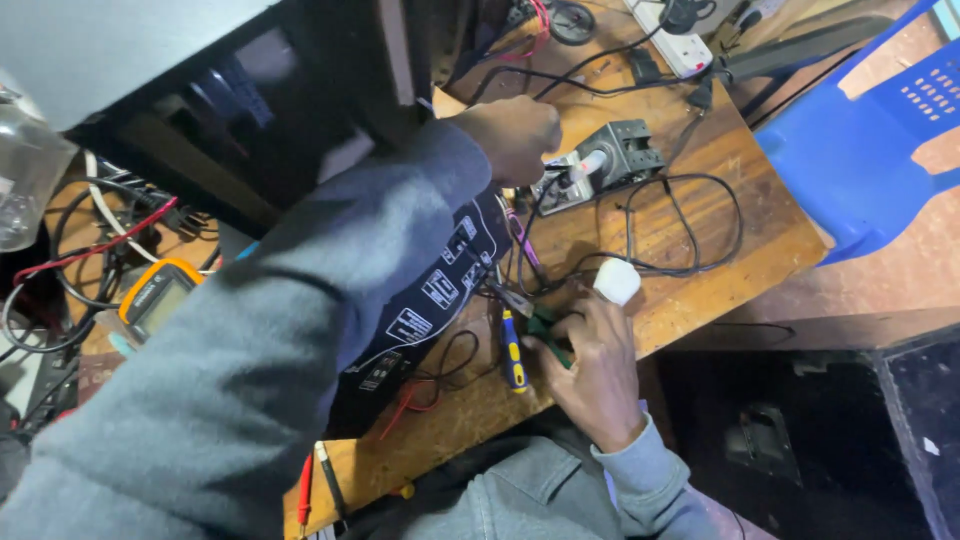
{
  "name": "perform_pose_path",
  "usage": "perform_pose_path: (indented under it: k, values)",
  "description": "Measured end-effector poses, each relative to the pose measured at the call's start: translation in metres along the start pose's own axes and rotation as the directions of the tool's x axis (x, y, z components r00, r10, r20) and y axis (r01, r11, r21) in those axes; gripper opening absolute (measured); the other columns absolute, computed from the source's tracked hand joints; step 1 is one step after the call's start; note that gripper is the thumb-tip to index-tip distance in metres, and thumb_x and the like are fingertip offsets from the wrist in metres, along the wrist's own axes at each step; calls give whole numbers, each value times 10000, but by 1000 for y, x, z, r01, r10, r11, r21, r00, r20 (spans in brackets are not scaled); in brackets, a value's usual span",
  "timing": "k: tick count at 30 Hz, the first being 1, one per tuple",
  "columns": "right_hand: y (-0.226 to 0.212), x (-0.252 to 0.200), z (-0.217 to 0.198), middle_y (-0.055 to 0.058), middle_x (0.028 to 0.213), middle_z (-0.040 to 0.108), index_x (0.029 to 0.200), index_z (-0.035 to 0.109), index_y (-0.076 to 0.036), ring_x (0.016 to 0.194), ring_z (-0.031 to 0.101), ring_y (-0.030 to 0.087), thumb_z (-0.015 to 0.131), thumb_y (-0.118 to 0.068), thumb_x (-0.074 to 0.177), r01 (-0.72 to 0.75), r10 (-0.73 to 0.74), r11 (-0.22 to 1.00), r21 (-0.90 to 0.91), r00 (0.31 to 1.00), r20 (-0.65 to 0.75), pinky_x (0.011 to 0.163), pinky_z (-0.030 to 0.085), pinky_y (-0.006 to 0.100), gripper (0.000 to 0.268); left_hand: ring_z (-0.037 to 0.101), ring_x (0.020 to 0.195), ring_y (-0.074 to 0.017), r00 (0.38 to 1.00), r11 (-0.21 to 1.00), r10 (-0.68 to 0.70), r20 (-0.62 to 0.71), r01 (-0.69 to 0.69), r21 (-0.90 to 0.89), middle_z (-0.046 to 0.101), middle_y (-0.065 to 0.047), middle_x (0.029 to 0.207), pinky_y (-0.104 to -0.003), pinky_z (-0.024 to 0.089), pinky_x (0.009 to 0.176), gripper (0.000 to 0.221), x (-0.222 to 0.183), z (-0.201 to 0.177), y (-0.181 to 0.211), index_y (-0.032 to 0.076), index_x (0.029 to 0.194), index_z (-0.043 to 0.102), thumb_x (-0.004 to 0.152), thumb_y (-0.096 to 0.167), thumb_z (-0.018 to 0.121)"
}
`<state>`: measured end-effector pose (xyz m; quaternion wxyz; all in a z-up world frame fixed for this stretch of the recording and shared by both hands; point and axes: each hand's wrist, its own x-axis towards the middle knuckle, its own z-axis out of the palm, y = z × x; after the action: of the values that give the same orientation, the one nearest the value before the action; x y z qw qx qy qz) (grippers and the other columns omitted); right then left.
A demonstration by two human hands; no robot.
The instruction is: Stripping insulation from electrical wires and disassembling a speaker for repair.
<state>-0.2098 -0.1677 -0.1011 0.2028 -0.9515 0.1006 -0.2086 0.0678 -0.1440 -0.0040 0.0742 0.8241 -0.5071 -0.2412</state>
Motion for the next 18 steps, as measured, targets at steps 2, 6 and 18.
perform_pose_path:
  k: [2,6,18]
  values:
    - [0,-4,-1,155,1156,659,860,681,-36,1056,564,345,824,-320,844,-18,18,999,31,1000,10,891,446,450,318,528,610,-269,999,997,-14,52,18,-78,588,-103,661,-445,429,517,241,0,-1,7,64,618,581,770,-44,428]
    - [2,-2,-11,85,957,629,857,668,-72,934,559,305,820,-287,864,1,0,996,86,1000,-22,847,452,411,264,703,961,-241,997,996,-9,-71,2,-93,763,10,1044,-470,551,801,105,-3,1,-5,263,942,777,956,269,673]
    - [-36,88,-97,179,1089,695,1261,612,59,1000,706,229,662,-65,993,14,205,709,705,952,-226,920,614,300,299,641,762,-244,764,806,271,-586,-513,-295,672,-137,911,-375,555,656,272,-137,4,56,-50,1207,661,982,-41,509]
